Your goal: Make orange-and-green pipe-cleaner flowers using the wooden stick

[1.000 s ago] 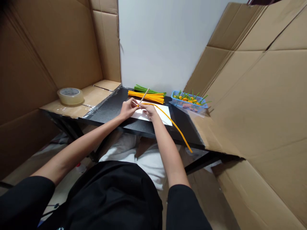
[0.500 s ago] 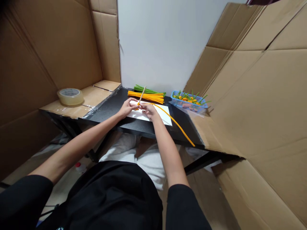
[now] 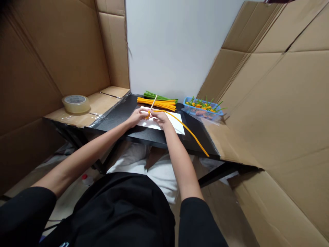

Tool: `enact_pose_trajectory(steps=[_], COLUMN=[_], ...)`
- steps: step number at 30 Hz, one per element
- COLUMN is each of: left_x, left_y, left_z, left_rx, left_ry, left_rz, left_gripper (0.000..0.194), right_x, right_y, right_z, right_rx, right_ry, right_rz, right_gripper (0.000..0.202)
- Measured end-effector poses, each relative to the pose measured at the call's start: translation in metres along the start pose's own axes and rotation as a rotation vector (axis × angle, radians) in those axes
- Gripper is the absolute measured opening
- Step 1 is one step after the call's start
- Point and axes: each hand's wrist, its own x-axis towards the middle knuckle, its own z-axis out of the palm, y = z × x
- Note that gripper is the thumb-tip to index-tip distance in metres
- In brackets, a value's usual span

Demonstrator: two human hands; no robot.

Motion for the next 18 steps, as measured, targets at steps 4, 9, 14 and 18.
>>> enact_pose_trajectory(steps=[4, 9, 14, 18], left_x=[0.0002, -0.0007, -0.0041, -0.0054], left_y=[-0.0069, -0.0092, -0.0033, -0.0021], left_z=[0.0004, -0.0031, -0.0013, -0.0003], left_rx=[0.171, 0.387, 0.528, 0.589], left_ry=[0.05, 0.27, 0.217, 0.188], left_rz=[0.118, 0.201, 0.306, 0.372], left_gripper=[0.043, 0.048, 0.042, 0.035], right_x=[0.0002, 0.0021, 0.0032, 0.0011], right_y=[0.0032, 0.0063, 0.0067, 0.005], right_z=[0.0035, 0.0052, 0.0058, 0.0076], right_rx=[-0.031, -0.067, -0.078, -0.076], right_ry=[0.05, 0.123, 0.156, 0.122], right_rz=[-0.032, -0.078, -0.103, -0.097], right_gripper=[0.029, 0.031, 0.035, 0.036])
